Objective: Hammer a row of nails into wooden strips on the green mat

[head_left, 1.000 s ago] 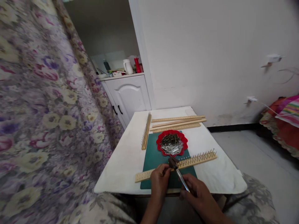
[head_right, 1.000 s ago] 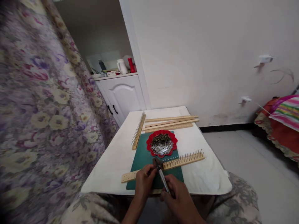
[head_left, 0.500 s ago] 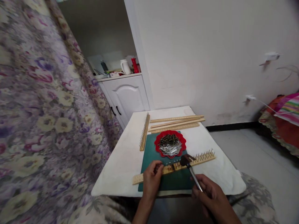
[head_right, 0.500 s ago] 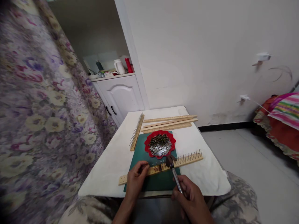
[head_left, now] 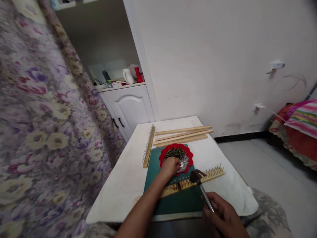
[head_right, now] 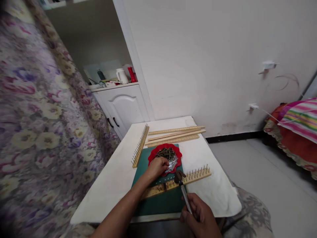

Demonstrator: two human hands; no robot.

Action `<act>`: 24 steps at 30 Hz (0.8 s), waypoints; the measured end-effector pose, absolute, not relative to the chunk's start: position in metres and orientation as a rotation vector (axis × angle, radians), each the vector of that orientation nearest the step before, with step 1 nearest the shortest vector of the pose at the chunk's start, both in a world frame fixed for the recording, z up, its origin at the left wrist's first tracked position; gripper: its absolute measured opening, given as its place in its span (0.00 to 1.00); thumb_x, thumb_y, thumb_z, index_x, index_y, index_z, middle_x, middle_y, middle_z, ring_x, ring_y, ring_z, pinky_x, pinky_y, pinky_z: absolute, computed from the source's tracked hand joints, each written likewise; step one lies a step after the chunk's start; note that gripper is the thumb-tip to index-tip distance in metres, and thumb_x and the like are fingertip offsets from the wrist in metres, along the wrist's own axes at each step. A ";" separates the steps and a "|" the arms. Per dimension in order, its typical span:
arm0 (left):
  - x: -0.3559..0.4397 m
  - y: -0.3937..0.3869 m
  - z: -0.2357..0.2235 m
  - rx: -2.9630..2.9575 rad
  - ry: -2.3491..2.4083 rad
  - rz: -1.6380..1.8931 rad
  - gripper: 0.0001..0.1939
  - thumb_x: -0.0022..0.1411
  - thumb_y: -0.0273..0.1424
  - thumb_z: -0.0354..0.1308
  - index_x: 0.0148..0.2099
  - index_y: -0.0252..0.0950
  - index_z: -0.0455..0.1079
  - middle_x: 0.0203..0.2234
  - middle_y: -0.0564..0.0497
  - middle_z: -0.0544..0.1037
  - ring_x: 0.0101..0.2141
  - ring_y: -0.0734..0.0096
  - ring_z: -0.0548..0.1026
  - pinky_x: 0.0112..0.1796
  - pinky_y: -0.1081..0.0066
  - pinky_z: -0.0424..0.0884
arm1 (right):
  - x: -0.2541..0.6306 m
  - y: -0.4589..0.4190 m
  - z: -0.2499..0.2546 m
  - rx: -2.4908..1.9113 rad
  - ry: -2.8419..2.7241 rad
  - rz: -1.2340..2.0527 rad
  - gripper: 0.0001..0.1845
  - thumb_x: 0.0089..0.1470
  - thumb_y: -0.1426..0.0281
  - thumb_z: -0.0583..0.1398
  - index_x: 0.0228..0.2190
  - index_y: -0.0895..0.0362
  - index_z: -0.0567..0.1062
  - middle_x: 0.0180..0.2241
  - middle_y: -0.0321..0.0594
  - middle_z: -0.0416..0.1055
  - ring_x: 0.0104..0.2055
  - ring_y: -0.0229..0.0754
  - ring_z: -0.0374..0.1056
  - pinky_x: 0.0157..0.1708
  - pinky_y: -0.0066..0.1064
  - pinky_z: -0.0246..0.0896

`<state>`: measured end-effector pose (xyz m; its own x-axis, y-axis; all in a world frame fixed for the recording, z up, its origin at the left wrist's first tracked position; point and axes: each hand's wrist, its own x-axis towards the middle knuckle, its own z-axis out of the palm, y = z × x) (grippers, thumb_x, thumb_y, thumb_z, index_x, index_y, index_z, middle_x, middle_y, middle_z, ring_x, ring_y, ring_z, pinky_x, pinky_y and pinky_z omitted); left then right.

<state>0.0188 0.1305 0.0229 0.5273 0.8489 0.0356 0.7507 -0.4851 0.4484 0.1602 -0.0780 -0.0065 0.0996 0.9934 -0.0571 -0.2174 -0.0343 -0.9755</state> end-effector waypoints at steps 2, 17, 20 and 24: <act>0.023 0.132 0.021 2.406 1.352 0.311 0.07 0.46 0.23 0.59 0.27 0.39 0.75 0.28 0.51 0.80 0.33 0.67 0.75 0.31 0.76 0.63 | 0.162 -0.077 -0.009 -1.130 -0.953 1.231 0.18 0.48 0.57 0.61 0.36 0.55 0.69 0.21 0.35 0.69 0.22 0.40 0.63 0.13 0.23 0.50; 0.014 0.129 0.029 2.397 1.268 0.426 0.07 0.50 0.25 0.54 0.29 0.36 0.73 0.30 0.51 0.78 0.32 0.69 0.74 0.30 0.76 0.62 | 0.162 -0.077 -0.011 -1.078 -1.000 1.198 0.16 0.48 0.57 0.61 0.34 0.55 0.70 0.19 0.33 0.69 0.23 0.41 0.64 0.25 0.29 0.58; 0.007 0.125 0.033 2.363 1.196 0.507 0.06 0.53 0.27 0.52 0.30 0.36 0.71 0.28 0.53 0.77 0.30 0.71 0.72 0.30 0.77 0.62 | 0.159 -0.079 -0.008 -1.109 -0.981 1.231 0.16 0.48 0.57 0.61 0.34 0.55 0.68 0.20 0.32 0.69 0.18 0.37 0.60 0.15 0.24 0.49; -0.002 0.110 0.044 2.316 1.123 0.609 0.06 0.56 0.28 0.50 0.32 0.36 0.68 0.25 0.55 0.73 0.28 0.73 0.70 0.29 0.77 0.61 | 0.151 -0.078 0.000 -1.070 -0.904 1.158 0.17 0.46 0.58 0.62 0.34 0.55 0.69 0.19 0.31 0.68 0.20 0.37 0.63 0.19 0.24 0.55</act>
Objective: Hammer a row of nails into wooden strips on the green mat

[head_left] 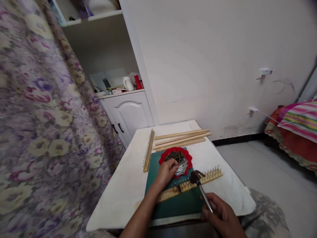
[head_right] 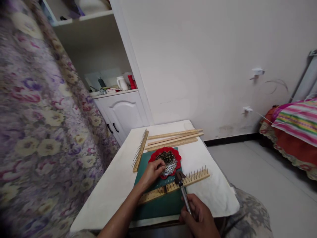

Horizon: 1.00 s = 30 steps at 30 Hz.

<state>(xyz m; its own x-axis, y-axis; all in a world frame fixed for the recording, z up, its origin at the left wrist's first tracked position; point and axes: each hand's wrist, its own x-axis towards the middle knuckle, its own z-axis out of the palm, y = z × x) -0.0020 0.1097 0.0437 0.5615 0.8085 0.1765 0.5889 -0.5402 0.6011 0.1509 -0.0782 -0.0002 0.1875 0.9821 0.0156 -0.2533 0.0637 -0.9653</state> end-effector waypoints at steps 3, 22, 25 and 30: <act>-0.005 0.083 0.053 2.170 1.002 0.709 0.05 0.59 0.28 0.50 0.33 0.35 0.66 0.23 0.56 0.69 0.25 0.75 0.67 0.27 0.78 0.60 | 0.147 -0.075 0.011 -1.138 -0.869 1.108 0.17 0.45 0.59 0.64 0.35 0.55 0.70 0.20 0.29 0.66 0.17 0.34 0.58 0.13 0.23 0.52; -0.021 -0.040 0.023 1.679 0.883 0.896 0.04 0.53 0.28 0.61 0.29 0.34 0.70 0.25 0.53 0.71 0.28 0.74 0.68 0.29 0.77 0.61 | 0.129 -0.088 0.025 -1.116 -0.899 1.142 0.15 0.49 0.63 0.63 0.38 0.55 0.69 0.21 0.26 0.63 0.14 0.29 0.51 0.10 0.18 0.48; -0.012 -0.048 0.013 1.222 0.864 0.998 0.09 0.47 0.30 0.65 0.31 0.34 0.69 0.21 0.55 0.72 0.24 0.76 0.68 0.27 0.77 0.62 | 0.129 -0.089 0.028 -1.065 -0.863 1.115 0.16 0.49 0.61 0.63 0.38 0.55 0.69 0.21 0.26 0.63 0.13 0.27 0.49 0.10 0.17 0.47; 0.001 -0.057 0.005 0.878 0.767 1.120 0.06 0.47 0.28 0.64 0.29 0.33 0.71 0.18 0.55 0.73 0.21 0.76 0.69 0.28 0.75 0.65 | 0.125 -0.090 0.026 -1.018 -0.851 1.154 0.14 0.50 0.62 0.63 0.38 0.54 0.69 0.21 0.27 0.64 0.15 0.28 0.53 0.11 0.17 0.49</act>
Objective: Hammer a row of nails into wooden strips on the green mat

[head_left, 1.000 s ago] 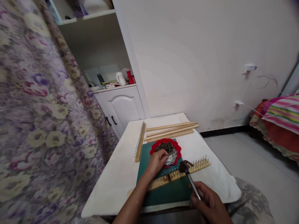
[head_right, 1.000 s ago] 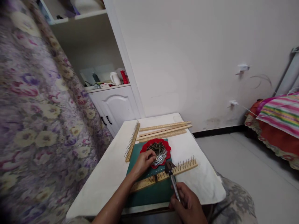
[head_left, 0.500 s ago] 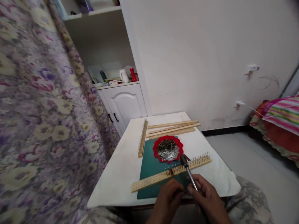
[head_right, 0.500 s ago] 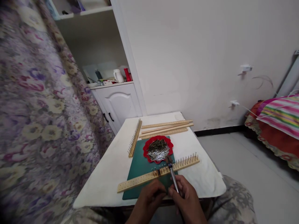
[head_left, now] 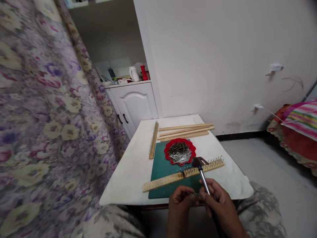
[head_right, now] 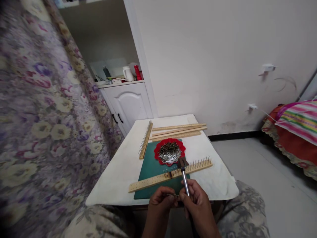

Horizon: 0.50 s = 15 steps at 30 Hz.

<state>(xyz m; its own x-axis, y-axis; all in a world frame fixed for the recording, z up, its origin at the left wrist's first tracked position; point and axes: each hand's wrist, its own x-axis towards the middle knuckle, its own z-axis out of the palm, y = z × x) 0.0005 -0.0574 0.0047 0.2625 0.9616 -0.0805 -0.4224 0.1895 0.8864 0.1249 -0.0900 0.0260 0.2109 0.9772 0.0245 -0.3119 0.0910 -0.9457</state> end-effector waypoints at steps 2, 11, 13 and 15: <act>0.000 -0.057 0.004 0.891 0.751 1.181 0.04 0.45 0.27 0.64 0.27 0.33 0.72 0.20 0.55 0.72 0.22 0.77 0.68 0.27 0.76 0.66 | 0.123 -0.091 0.025 -1.036 -0.859 1.153 0.14 0.50 0.62 0.63 0.37 0.54 0.69 0.21 0.27 0.65 0.14 0.28 0.52 0.11 0.17 0.49; -0.013 -0.058 0.008 1.367 0.925 1.244 0.04 0.52 0.31 0.61 0.28 0.35 0.74 0.27 0.50 0.74 0.31 0.68 0.73 0.31 0.73 0.70 | 0.120 -0.093 0.026 -1.165 -0.921 1.097 0.13 0.50 0.62 0.62 0.37 0.55 0.69 0.21 0.28 0.63 0.16 0.31 0.53 0.12 0.20 0.50; -0.021 -0.056 0.013 1.501 1.008 1.243 0.07 0.56 0.33 0.59 0.30 0.36 0.74 0.29 0.49 0.76 0.33 0.67 0.73 0.35 0.72 0.70 | 0.120 -0.093 0.025 -1.178 -0.905 1.086 0.14 0.49 0.61 0.62 0.37 0.55 0.69 0.21 0.28 0.63 0.16 0.32 0.53 0.11 0.20 0.49; -0.033 -0.047 0.017 1.601 1.127 1.254 0.09 0.58 0.35 0.57 0.32 0.36 0.74 0.31 0.48 0.78 0.36 0.65 0.74 0.38 0.70 0.70 | 0.123 -0.093 0.023 -1.198 -0.892 1.083 0.16 0.50 0.59 0.61 0.38 0.54 0.69 0.21 0.28 0.63 0.15 0.32 0.52 0.11 0.20 0.49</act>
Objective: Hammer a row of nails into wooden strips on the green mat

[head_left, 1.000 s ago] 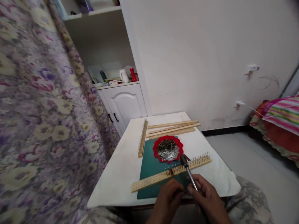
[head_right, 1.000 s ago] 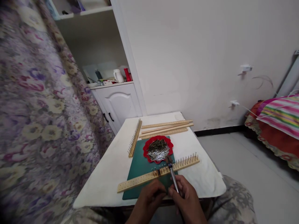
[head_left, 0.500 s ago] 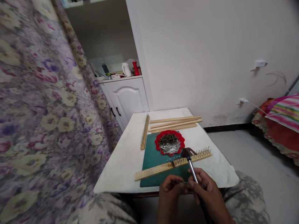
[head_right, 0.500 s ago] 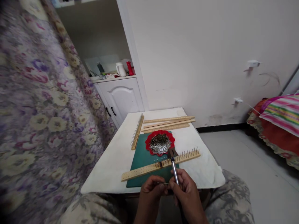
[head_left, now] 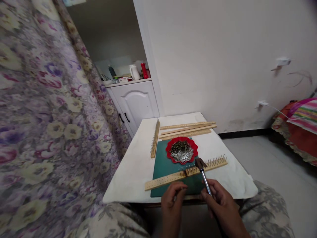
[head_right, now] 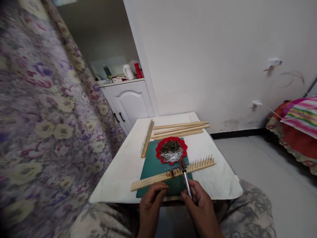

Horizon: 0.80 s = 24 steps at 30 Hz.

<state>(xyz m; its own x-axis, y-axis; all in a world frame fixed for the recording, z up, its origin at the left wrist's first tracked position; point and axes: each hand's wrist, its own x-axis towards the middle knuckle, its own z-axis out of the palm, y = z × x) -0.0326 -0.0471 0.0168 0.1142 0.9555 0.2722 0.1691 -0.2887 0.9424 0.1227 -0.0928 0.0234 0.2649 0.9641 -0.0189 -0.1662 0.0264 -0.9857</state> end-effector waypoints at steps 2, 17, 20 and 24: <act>-0.045 -0.032 0.015 1.641 1.251 1.266 0.10 0.59 0.37 0.55 0.33 0.36 0.74 0.30 0.49 0.79 0.35 0.64 0.74 0.39 0.69 0.70 | 0.126 -0.093 0.023 -1.219 -0.897 1.093 0.17 0.50 0.59 0.61 0.39 0.54 0.69 0.21 0.29 0.64 0.17 0.34 0.54 0.11 0.21 0.52; -0.042 0.025 -0.015 1.745 1.396 1.150 0.11 0.58 0.37 0.54 0.30 0.35 0.72 0.24 0.54 0.75 0.29 0.70 0.71 0.31 0.76 0.65 | 0.135 -0.090 0.019 -1.220 -0.878 1.145 0.18 0.49 0.60 0.62 0.39 0.54 0.69 0.20 0.29 0.65 0.17 0.33 0.57 0.11 0.21 0.54; -0.043 0.026 -0.016 1.765 1.409 1.140 0.11 0.58 0.37 0.54 0.30 0.36 0.72 0.24 0.54 0.75 0.29 0.69 0.72 0.30 0.76 0.65 | 0.134 -0.089 0.018 -1.224 -0.880 1.155 0.18 0.49 0.59 0.62 0.40 0.55 0.69 0.21 0.30 0.67 0.17 0.34 0.58 0.11 0.21 0.55; -0.043 0.027 -0.018 1.800 1.414 1.124 0.11 0.59 0.37 0.53 0.31 0.36 0.72 0.24 0.54 0.75 0.29 0.69 0.72 0.31 0.75 0.65 | 0.133 -0.089 0.017 -1.241 -0.881 1.148 0.18 0.49 0.58 0.62 0.39 0.54 0.69 0.21 0.29 0.66 0.17 0.34 0.58 0.11 0.21 0.54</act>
